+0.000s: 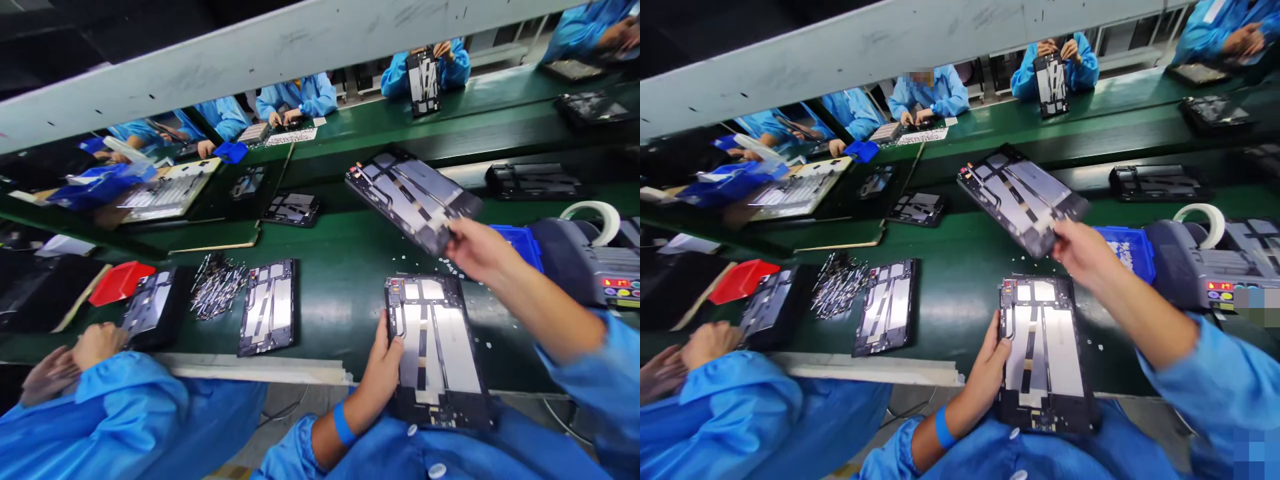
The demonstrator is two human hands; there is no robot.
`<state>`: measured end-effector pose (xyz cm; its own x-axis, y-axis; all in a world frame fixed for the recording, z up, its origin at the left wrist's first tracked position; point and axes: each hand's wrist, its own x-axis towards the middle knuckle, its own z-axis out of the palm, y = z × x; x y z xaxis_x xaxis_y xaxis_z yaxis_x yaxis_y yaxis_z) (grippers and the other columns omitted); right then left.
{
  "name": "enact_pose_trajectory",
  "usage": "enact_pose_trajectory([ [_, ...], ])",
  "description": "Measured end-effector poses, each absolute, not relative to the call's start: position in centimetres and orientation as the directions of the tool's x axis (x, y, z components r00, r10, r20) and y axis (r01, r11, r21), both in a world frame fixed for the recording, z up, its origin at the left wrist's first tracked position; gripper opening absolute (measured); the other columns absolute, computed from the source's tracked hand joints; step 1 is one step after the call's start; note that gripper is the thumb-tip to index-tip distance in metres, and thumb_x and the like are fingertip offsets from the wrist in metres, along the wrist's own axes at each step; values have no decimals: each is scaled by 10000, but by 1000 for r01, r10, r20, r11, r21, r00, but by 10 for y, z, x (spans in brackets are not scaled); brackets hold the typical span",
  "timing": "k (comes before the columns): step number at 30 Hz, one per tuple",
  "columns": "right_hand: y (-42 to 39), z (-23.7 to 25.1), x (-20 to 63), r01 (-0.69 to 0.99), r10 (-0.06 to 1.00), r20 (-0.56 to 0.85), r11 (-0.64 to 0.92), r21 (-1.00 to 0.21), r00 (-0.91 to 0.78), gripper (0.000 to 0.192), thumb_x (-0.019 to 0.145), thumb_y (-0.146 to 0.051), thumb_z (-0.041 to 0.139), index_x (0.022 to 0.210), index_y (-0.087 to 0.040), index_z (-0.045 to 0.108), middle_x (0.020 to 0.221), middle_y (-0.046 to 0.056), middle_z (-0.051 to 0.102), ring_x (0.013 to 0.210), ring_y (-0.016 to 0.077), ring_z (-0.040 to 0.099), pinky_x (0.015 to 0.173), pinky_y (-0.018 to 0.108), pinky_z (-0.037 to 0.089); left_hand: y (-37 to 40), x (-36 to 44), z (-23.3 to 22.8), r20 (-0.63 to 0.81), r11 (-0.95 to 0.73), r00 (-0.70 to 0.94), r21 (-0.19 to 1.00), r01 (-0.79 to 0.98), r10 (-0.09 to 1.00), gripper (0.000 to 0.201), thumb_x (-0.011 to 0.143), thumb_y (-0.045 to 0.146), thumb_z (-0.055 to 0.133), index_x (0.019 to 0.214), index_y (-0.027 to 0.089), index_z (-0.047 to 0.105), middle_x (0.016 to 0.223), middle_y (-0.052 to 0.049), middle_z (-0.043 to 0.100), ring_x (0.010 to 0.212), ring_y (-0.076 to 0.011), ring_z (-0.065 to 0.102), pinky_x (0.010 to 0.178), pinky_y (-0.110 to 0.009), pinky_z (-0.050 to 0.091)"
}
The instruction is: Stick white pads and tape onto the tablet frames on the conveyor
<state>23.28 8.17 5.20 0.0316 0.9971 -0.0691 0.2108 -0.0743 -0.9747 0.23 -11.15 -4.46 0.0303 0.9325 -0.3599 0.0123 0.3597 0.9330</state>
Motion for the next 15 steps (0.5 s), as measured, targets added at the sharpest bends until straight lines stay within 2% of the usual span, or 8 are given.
enact_pose_trajectory([
  [2, -10, 54, 249, -53, 978, -209, -210, -976, -27, 228, 894, -459, 621, 987, -259, 680, 866, 70, 735, 729, 234, 680, 636, 386, 588, -102, -4, -34, -278, 278, -19, 961, 6, 961, 909, 955, 692, 551, 1670, 214, 257, 1748, -157, 261, 1606, -332, 280, 1328, -521, 206],
  [3, -54, 53, 254, -123, 956, -286, -293, -948, -67, 240, 901, -468, 628, 1018, -277, 713, 910, 84, 760, 779, 267, 714, 674, 425, 607, -96, -7, -26, -215, 215, -26, 977, -19, 976, 948, 932, 744, 551, 1666, 221, 256, 1718, -174, 321, 1559, -340, 363, 1296, -527, 277],
  [6, -160, 47, 256, -225, 874, -465, -486, -845, -142, 363, 865, -592, 661, 1039, -298, 782, 925, 121, 790, 882, 342, 753, 778, 508, 621, -81, -9, 3, -87, 99, 82, 984, -147, 993, 972, 860, 814, 602, 1609, 245, 357, 1531, -165, 550, 1338, -326, 576, 1105, -468, 493],
  [8, -198, 39, 247, -274, 820, -541, -572, -773, -186, 447, 797, -694, 690, 926, -282, 806, 901, 130, 795, 923, 370, 757, 843, 542, 611, -75, -3, 21, -138, 172, 179, 966, -194, 974, 809, 883, 743, 635, 1504, 247, 482, 1341, -127, 665, 1152, -285, 659, 927, -392, 564],
  [10, -214, 30, 237, -258, 777, -574, -628, -734, -259, 543, 713, -794, 704, 747, -259, 791, 879, 133, 796, 920, 386, 759, 855, 545, 609, -71, 2, 32, -258, 301, 235, 937, -175, 937, 556, 941, 598, 617, 1359, 234, 571, 1101, -75, 711, 910, -214, 677, 744, -316, 553],
  [12, -217, 23, 235, -138, 736, -587, -655, -743, -336, 631, 666, -875, 679, 679, -254, 790, 893, 130, 803, 916, 390, 764, 853, 537, 617, -67, 4, 33, -361, 399, 259, 910, -111, 896, 375, 943, 457, 595, 1228, 212, 603, 940, -32, 679, 739, -158, 620, 620, -262, 494],
  [13, -217, 21, 238, -46, 721, -586, -645, -763, -369, 643, 669, -888, 670, 718, -264, 818, 931, 125, 810, 945, 390, 767, 875, 536, 617, -65, 3, 30, -392, 421, 255, 904, -71, 884, 325, 929, 406, 583, 1179, 201, 606, 905, -21, 659, 702, -143, 594, 585, -246, 467],
  [15, -215, 20, 251, 133, 707, -548, -554, -822, -446, 576, 727, -830, 687, 920, -320, 872, 1093, 106, 813, 1085, 387, 753, 980, 539, 588, -61, -4, 24, -422, 426, 242, 904, 39, 874, 286, 912, 343, 545, 1147, 189, 599, 866, -4, 629, 664, -130, 567, 555, -234, 436],
])
